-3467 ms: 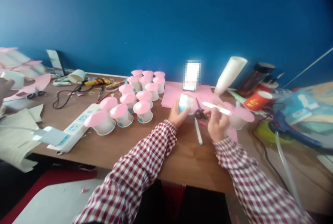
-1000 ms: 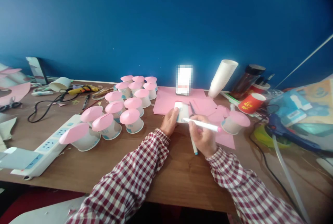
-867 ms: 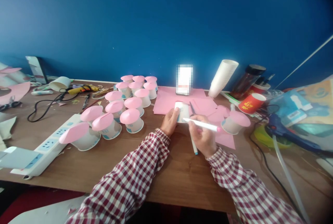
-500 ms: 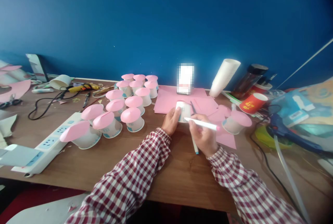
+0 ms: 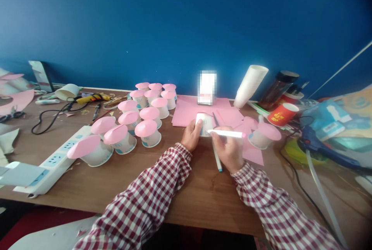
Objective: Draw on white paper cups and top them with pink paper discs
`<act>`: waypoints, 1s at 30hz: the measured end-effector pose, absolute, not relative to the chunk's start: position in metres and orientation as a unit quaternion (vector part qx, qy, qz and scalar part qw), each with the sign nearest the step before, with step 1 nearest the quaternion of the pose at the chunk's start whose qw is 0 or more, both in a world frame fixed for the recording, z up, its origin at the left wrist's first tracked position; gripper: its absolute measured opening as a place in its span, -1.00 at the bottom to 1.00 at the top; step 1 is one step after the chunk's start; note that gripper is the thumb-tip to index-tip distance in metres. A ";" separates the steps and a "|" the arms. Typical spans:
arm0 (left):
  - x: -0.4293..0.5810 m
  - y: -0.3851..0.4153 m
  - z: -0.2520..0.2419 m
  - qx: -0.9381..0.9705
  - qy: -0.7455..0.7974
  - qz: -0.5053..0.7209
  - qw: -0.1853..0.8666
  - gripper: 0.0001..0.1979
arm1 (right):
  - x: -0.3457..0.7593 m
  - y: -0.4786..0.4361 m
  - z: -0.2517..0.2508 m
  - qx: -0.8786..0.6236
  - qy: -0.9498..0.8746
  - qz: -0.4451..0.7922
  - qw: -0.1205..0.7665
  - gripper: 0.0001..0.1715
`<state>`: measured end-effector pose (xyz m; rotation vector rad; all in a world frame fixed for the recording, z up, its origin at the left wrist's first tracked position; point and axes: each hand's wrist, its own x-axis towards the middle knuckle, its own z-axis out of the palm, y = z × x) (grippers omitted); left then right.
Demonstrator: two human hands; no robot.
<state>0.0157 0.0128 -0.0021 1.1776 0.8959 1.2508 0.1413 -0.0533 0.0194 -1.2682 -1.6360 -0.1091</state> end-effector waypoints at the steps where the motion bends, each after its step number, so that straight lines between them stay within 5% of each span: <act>1: 0.016 0.013 -0.002 0.503 0.382 0.532 0.564 -0.62 | 0.141 -0.053 0.019 -0.527 -0.680 -0.041 0.508 -0.88; 30: 0.014 0.015 -0.007 0.533 0.389 0.532 0.531 -0.62 | 0.146 -0.051 0.017 -0.523 -0.687 -0.043 0.503 -0.83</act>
